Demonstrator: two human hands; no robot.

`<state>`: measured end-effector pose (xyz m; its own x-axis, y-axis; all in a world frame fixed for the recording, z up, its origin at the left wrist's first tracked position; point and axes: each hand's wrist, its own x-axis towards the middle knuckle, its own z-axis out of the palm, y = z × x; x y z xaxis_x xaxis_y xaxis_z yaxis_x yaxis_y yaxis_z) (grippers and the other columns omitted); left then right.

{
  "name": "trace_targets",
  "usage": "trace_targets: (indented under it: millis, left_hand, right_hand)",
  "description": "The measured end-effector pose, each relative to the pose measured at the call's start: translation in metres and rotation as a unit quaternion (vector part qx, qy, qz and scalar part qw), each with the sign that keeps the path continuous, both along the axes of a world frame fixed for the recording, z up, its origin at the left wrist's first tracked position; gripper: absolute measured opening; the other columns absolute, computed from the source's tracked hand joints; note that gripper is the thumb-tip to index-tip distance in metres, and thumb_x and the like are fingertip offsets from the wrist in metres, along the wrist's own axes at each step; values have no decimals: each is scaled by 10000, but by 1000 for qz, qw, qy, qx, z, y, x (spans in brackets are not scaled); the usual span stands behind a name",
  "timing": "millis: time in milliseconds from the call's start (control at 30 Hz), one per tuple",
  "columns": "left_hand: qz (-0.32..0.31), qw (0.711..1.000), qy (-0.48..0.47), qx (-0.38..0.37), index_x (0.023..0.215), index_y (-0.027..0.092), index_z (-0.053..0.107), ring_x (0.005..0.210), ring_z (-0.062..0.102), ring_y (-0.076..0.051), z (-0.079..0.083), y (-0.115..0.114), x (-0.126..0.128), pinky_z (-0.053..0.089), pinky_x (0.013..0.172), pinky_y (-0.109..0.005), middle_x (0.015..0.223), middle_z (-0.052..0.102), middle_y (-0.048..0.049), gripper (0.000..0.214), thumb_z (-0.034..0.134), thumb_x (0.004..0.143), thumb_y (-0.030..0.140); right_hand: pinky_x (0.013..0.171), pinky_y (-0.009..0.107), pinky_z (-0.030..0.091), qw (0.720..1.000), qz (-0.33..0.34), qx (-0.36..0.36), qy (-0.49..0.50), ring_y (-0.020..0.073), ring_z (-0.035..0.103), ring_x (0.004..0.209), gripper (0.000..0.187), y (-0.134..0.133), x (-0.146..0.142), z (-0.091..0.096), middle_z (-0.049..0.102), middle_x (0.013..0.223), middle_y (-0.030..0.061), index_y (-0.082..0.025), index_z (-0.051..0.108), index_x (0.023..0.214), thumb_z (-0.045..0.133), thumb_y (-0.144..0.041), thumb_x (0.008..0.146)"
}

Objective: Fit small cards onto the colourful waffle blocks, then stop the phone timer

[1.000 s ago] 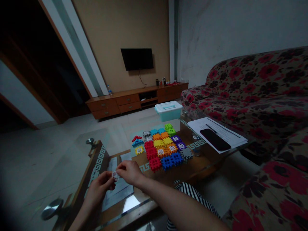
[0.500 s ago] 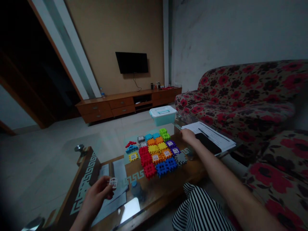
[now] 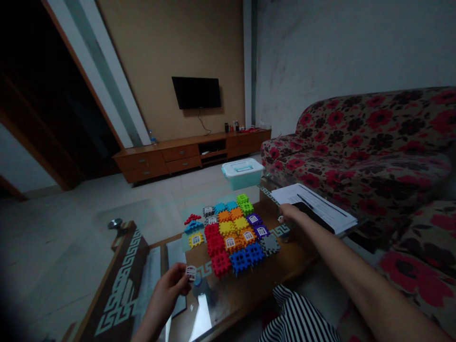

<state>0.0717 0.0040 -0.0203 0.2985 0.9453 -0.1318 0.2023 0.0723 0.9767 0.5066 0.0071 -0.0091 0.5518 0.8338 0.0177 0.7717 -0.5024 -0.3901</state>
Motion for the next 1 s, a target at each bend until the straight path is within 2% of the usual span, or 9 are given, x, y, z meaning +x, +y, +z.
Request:
trace_targets:
  millis: [233,333,400,467,600,667,833,933,1000]
  left_hand:
    - [-18,1000,0,-11,692,189,558,485,538,-133,-11,3,20,390,480,-247,593,603,6,281,607,615,455]
    - [-13,1000,-2,-18,717,193,551,525,584,-158,-14,4,30,411,486,-256,637,640,-20,293,606,637,469]
    - [-13,999,-15,-25,725,198,544,551,606,-172,-14,3,38,424,495,-259,635,646,-23,300,612,651,481]
    - [-18,998,-42,-32,738,201,546,575,620,-179,-12,0,46,442,515,-261,628,642,-14,315,630,661,495]
    - [-17,994,-105,-36,790,195,571,572,610,-159,-1,-7,55,462,553,-258,643,638,9,370,684,669,526]
    - [-13,991,-126,-39,815,187,584,550,593,-145,3,-8,56,458,555,-253,630,634,17,395,696,677,539]
    - [8,988,-148,-41,906,177,605,639,623,-162,-2,-6,53,464,595,-258,739,689,-20,432,727,678,523]
    - [19,988,-144,-41,929,178,616,682,625,-168,-13,-5,51,470,640,-273,811,708,-45,416,716,697,508]
    - [24,989,-138,-40,884,177,633,672,612,-167,-19,-4,49,460,641,-273,764,695,-37,403,707,696,526]
  right_hand:
    - [646,238,400,993,104,-24,41,161,608,707,101,8,-15,26,668,677,45,-129,679,645,679,-75,730]
    - [702,205,422,973,211,10,95,136,614,796,108,15,-66,39,697,843,26,-168,713,819,608,-189,839]
    - [666,207,438,913,336,56,225,138,607,765,143,11,-114,38,686,855,31,-160,697,936,607,-204,834]
    - [584,199,423,869,377,63,314,125,581,670,276,3,-159,31,664,788,5,-165,659,1064,649,-189,789]
    - [561,208,376,864,397,58,305,121,552,638,152,-7,-210,17,634,713,-2,-152,692,918,654,-155,771]
    - [593,216,374,866,408,65,280,127,558,675,32,-5,-214,15,633,711,7,-149,687,784,664,-167,770]
    - [617,210,402,849,426,63,306,128,570,689,45,25,-190,17,648,741,6,-155,671,776,645,-190,788]
    - [594,203,406,897,351,89,254,121,566,640,50,75,-159,27,632,693,-11,-145,661,786,612,-153,789]
    - [616,196,420,953,215,129,173,121,588,662,90,119,-132,40,662,733,-10,-148,675,851,651,-156,765]
